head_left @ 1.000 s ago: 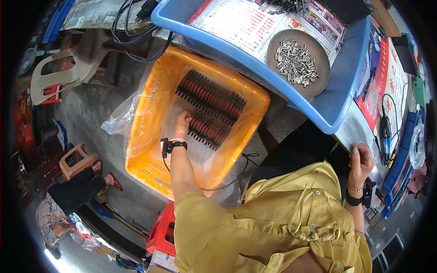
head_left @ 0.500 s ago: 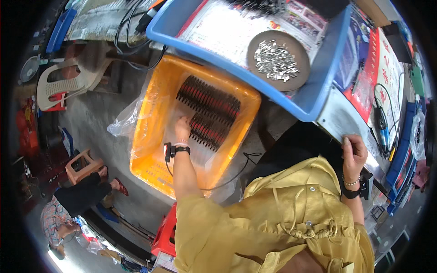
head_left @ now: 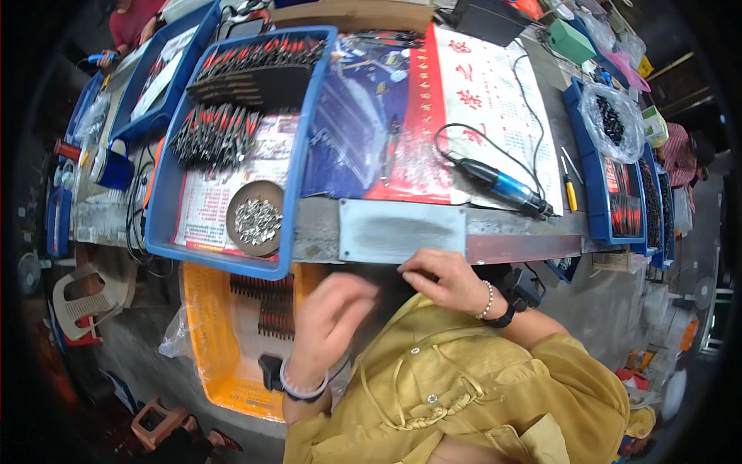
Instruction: The person repeatedly picks small black key handles from a blue tray, uses a rotary tool to grind or polish them, then uses pliers to adjust or attach a metal pin. Finished pieces are placed into a yellow basket. The process is repeated for multiple handles.
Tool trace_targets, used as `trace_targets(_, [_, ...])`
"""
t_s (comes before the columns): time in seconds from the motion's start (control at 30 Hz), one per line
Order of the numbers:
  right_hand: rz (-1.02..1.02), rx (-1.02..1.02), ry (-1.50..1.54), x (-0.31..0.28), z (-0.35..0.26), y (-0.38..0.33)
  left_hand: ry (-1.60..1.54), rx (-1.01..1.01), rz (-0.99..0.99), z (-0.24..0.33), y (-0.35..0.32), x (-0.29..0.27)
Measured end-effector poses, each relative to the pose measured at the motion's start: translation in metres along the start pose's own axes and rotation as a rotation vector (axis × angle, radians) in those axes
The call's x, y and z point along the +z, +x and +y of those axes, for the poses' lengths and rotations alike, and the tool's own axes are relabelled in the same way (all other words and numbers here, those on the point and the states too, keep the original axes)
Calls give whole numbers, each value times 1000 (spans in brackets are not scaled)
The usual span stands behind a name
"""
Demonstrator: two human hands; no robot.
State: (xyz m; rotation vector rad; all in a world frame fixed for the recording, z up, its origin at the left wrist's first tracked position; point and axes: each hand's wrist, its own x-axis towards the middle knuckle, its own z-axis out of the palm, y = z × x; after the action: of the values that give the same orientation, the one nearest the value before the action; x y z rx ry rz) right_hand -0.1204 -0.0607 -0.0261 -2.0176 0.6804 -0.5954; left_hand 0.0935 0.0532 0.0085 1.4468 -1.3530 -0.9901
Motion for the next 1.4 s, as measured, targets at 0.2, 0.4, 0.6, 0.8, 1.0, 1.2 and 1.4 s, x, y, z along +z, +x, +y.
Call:
trace_targets(0.2, [474, 22, -309, -106, -1, -56, 516, 142, 315, -16, 181, 67])
trace_targets(0.4, [793, 390, -747, -224, 93, -111, 783, -188, 280, -49, 245, 86])
trace_targets(0.6, [617, 531, -1134, -237, 169, -105, -39, -244, 138, -30, 211, 84])
trace_targets(0.8, [903, 377, 245, -231, 114, -119, -599, -335, -82, 20, 116, 98])
trace_targets(1.0, [481, 426, 900, -155, 27, -110, -759, -535, -151, 27, 81, 109])
trace_targets(1.2, [150, 188, 58, -104, -7, -86, -808, -603, -82, 24, 64, 116])
trace_targets(1.4, [123, 85, -8, -97, -11, -78, -684, -581, -57, 22, 61, 116])
